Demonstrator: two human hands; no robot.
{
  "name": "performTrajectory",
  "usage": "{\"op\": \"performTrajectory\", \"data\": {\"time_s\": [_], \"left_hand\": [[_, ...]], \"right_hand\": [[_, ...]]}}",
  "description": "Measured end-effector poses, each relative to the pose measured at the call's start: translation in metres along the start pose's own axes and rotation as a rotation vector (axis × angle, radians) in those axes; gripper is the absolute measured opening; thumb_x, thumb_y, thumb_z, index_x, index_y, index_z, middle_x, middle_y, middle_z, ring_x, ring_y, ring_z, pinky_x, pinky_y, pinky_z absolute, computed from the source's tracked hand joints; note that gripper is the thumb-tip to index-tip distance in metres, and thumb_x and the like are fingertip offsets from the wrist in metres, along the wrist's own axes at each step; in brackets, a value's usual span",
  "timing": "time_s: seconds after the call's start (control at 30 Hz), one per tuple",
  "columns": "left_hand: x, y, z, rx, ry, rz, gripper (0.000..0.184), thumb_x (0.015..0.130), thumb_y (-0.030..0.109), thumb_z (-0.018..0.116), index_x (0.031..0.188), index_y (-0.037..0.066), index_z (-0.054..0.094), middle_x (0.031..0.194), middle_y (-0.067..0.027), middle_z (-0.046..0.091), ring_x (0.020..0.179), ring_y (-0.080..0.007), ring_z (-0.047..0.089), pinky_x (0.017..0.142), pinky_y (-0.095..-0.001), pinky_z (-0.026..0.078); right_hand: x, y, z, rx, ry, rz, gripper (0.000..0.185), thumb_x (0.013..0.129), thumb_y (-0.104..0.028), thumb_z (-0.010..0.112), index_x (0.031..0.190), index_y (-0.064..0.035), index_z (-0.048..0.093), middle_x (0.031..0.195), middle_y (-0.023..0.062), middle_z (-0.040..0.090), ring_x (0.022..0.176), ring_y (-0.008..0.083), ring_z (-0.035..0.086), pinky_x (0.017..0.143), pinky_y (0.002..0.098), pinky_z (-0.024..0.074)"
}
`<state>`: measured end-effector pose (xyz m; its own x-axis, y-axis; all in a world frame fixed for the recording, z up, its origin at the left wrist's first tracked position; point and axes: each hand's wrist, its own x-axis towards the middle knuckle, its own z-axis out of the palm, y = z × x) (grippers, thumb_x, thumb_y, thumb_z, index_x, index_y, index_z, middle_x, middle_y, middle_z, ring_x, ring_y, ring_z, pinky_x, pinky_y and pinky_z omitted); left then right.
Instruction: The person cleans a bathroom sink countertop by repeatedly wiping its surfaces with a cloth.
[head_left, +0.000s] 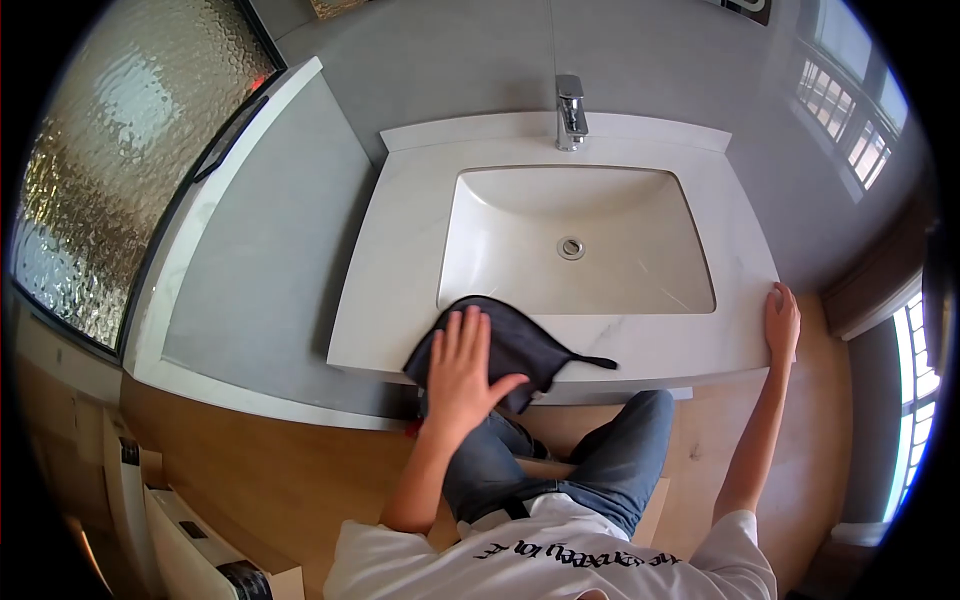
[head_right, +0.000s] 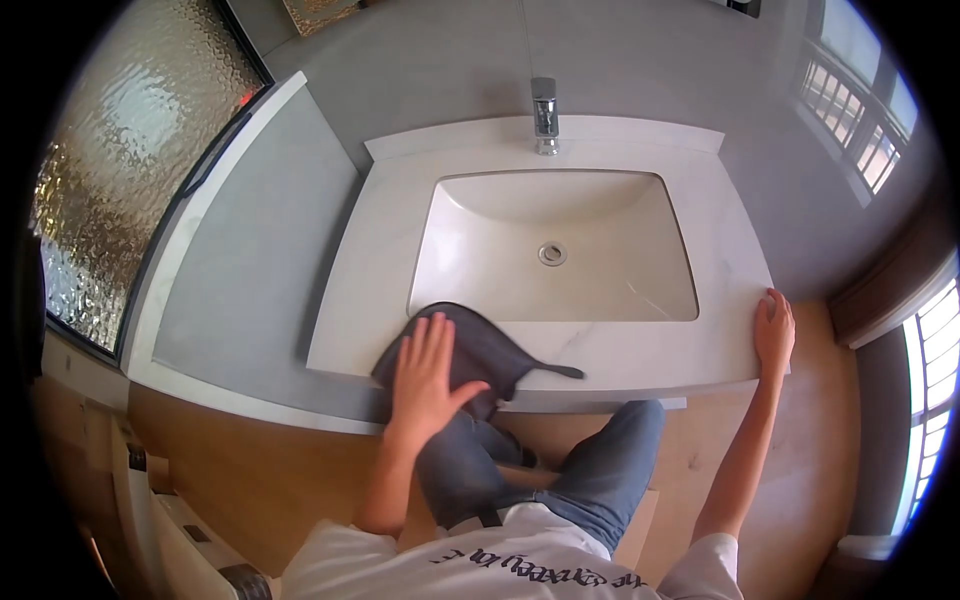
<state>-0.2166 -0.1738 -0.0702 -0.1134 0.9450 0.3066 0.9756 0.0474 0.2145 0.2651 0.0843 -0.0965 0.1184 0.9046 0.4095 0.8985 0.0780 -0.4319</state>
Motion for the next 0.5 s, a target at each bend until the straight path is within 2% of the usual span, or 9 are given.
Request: {"op": "performTrajectory", "data": {"time_s": [0.13,0.23,0.37,0.5], "left_hand": [[-0.018,-0.049,-0.009,0.113,0.044,-0.305,0.079,0.090,0.043,0.062,0.146,-0.005,0.033,0.155,-0.0225,0.029,0.144,-0.0396,0.026,0.115,-0.0532,0.021],[-0.016,-0.054,-0.010,0.158,0.024,-0.413,0.079,0.093,0.044,0.058,0.147,-0.007,0.030,0.156,-0.0242,0.025,0.144,-0.0409,0.022,0.116,-0.0541,0.019],[0.015,-0.072,0.004,0.189,-0.004,-0.469,0.085,0.094,0.052,0.051,0.147,-0.009,0.025,0.156,-0.0261,0.022,0.145,-0.0426,0.018,0.116,-0.0561,0.014],[0.077,-0.114,0.018,0.196,-0.052,-0.484,0.088,0.094,0.059,0.043,0.149,-0.007,0.023,0.157,-0.0237,0.021,0.146,-0.0415,0.017,0.117,-0.0545,0.014]], "right_hand": [[0.001,0.009,0.003,-0.006,-0.004,-0.018,0.033,0.095,-0.023,0.053,0.121,-0.0045,0.062,0.125,0.0148,0.063,0.116,0.0343,0.058,0.099,0.0404,0.0451],[0.003,0.019,0.008,0.003,-0.004,-0.034,0.034,0.095,-0.023,0.054,0.122,-0.0033,0.062,0.125,0.0159,0.063,0.116,0.0349,0.059,0.099,0.0404,0.0454],[0.005,0.016,0.008,0.010,-0.007,-0.008,0.034,0.094,-0.023,0.055,0.121,-0.0023,0.062,0.123,0.0173,0.064,0.114,0.0355,0.060,0.098,0.0409,0.0462],[0.008,0.026,0.011,0.012,0.007,-0.039,0.034,0.094,-0.023,0.056,0.121,-0.0025,0.062,0.121,0.0179,0.064,0.113,0.0360,0.060,0.097,0.0409,0.0463]]}}
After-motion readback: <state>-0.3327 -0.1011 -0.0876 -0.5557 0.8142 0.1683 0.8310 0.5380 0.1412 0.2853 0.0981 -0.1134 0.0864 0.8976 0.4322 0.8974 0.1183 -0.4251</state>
